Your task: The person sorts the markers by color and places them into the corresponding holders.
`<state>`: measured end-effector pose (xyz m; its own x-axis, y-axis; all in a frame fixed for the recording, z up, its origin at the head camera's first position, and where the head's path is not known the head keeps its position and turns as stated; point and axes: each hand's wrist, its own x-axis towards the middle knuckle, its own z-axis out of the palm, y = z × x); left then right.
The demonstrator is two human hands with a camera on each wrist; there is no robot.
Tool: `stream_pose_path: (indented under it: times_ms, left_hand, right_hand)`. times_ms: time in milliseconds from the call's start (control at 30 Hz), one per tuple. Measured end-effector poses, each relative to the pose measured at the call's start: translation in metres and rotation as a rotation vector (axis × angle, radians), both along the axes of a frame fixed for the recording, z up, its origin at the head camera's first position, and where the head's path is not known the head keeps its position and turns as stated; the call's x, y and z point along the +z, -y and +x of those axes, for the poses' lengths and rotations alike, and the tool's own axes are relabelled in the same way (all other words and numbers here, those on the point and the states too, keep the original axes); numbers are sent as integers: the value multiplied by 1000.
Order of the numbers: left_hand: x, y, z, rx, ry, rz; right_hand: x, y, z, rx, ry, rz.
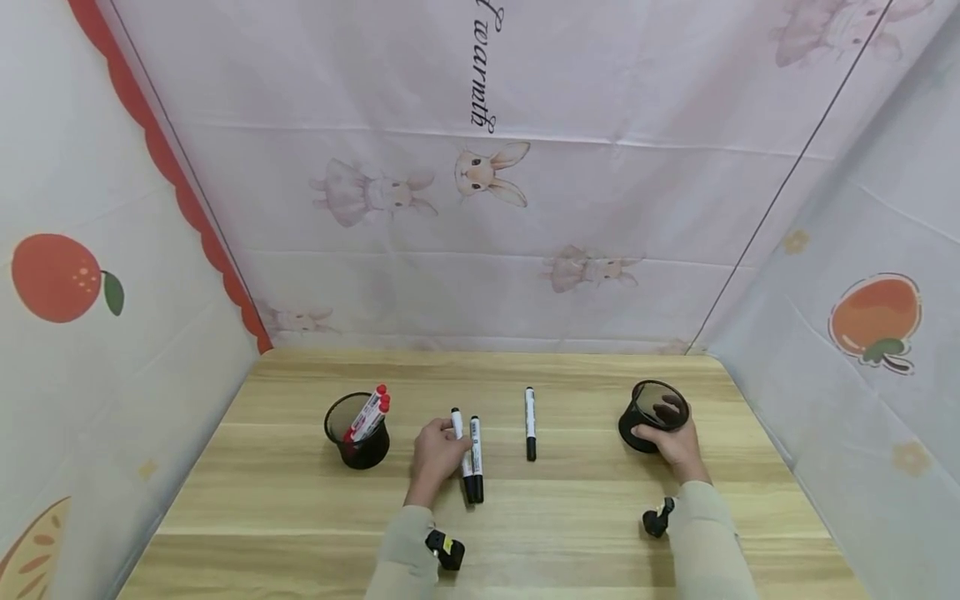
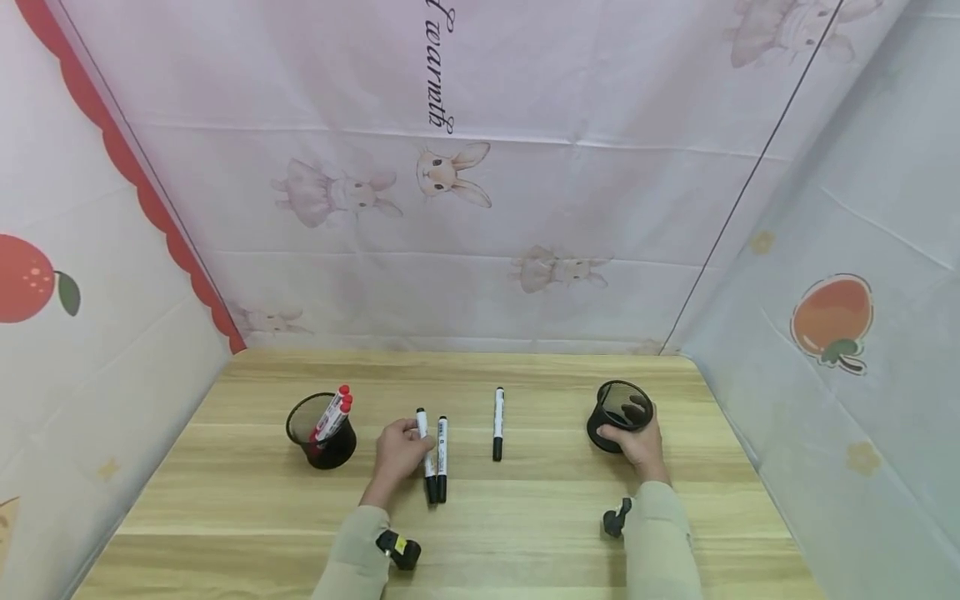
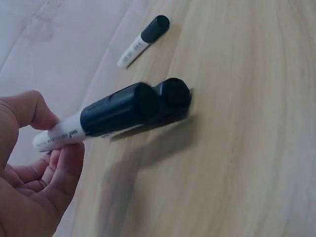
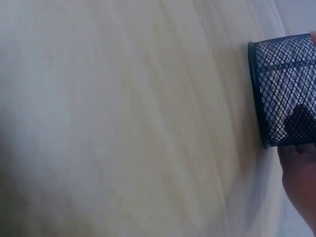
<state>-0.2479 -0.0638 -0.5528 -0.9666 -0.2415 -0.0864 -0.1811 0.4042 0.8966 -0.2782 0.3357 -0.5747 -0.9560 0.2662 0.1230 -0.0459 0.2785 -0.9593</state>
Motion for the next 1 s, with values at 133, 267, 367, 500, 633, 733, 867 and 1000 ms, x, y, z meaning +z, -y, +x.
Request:
stream_pose_path:
  times_ms: [133,267,367,500,633,733,867,1000]
  left_hand:
    - [3,-5,-1,-31,-96,74]
    - [10,-12,-3,-70,-172,121]
    - [16,-19,-5,-95,-217,161]
    - [21,-31,-8,-149,-260,240]
    - [25,-42,-8,-214,-290,317]
    - [30,-50,-6,-258,-297,352]
    - [39,-60,-4,-314,-316,360]
    - [44,-70,-3,-324,-320,352]
  right_hand:
    - [-1,-2,1,32,-4,-13]
    - [-3,-2,1,48,10,1]
    - [-4,-2,0,53,16,14]
    - [-5,-2,0,49,12,12]
    - [-4,-2,-1,64,-4,6]
    - [-4,-3,0,87,-21,-5]
    - [-3,-4,0,114,-17,-26]
    - [-1,-5,0,155,11,-22]
